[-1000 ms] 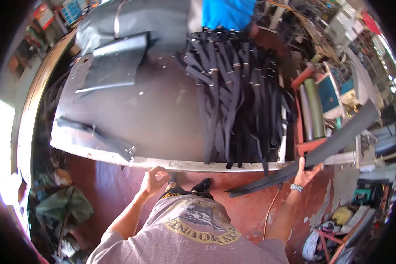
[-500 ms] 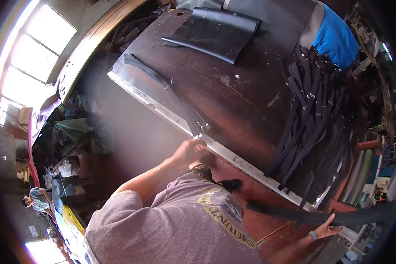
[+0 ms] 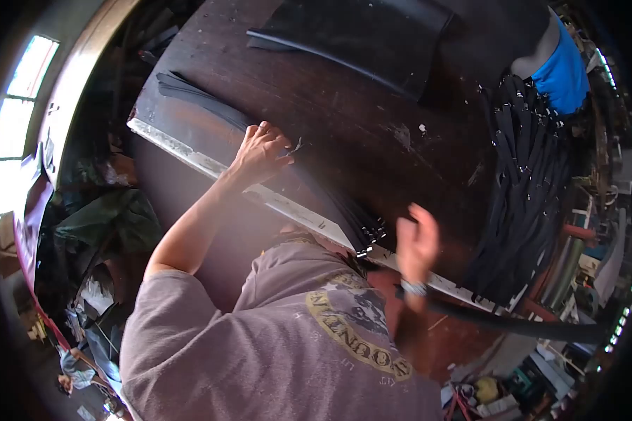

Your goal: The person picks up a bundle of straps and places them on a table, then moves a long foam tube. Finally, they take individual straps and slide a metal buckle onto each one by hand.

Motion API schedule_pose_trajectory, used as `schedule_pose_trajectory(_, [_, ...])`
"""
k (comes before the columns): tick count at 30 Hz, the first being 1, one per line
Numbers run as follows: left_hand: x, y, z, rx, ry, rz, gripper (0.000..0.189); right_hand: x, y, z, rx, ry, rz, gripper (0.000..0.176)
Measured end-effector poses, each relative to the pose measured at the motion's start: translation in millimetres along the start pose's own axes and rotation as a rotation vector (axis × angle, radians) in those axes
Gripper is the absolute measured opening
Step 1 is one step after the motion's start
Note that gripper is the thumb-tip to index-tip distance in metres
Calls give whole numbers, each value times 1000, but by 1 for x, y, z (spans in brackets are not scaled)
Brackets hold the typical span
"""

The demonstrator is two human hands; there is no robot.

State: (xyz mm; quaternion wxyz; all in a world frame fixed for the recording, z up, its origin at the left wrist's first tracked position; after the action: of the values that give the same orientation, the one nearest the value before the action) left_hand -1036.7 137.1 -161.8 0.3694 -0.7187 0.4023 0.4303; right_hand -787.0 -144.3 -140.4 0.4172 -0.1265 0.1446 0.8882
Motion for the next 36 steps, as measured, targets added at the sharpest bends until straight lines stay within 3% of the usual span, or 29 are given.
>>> schedule_pose_trajectory(1, [7,-2,4,42,37,79,31,66,1,41,-231,468,99,43])
schedule_pose_trajectory(2, [8,-3,8,81,68,45,29,122,3,44,-385,448,186,52])
schedule_pose_trajectory(4, [23,-17,22,160,137,102,24,205,3,33,-483,689,229,53])
schedule_pose_trajectory(6, [33,-20,30,124,193,148,20,236,-13,40,-508,709,271,47])
schedule_pose_trajectory(11, [10,-46,23,93,-176,246,14,253,-24,47,-708,704,325,42])
schedule_pose_trajectory(13, [12,-47,10,58,-133,320,12,261,-23,47,-754,671,361,41])
schedule_pose_trajectory(18, [21,-19,12,-179,153,163,16,262,-26,35,-602,528,384,36])
schedule_pose_trajectory(21, [23,10,13,25,66,-93,14,266,-14,37,-600,522,392,31])
schedule_pose_trajectory(23, [40,29,29,23,334,-211,14,267,5,44,-681,488,362,29])
schedule_pose_trajectory(25, [36,45,18,145,231,-244,15,264,12,53,-750,488,319,27])
schedule_pose_trajectory(27, [37,71,43,-244,669,-283,15,263,14,55,-751,523,314,28])
schedule_pose_trajectory(29, [49,89,63,-468,934,-388,15,261,13,55,-744,550,283,30])
schedule_pose_trajectory(31, [37,95,63,-499,1273,-666,10,258,9,50,-719,557,235,29])
schedule_pose_trajectory(33, [17,92,57,-372,1660,-869,6,257,6,49,-686,556,228,28])
schedule_pose_trajectory(36, [-1,72,43,-290,1765,-781,6,259,-2,44,-648,582,212,26])
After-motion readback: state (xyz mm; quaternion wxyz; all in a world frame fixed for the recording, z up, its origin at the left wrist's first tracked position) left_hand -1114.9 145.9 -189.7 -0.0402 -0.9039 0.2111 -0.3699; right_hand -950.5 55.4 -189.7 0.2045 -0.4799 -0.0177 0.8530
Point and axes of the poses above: each hand's wrist, its own y-axis away from the middle knuckle, its own x-axis out of the palm, z = x × y, the point moved 10 cm from there along -y, towards the middle knuckle, and after that the axes turned 15 degrees about x, right-handed, at the moved point
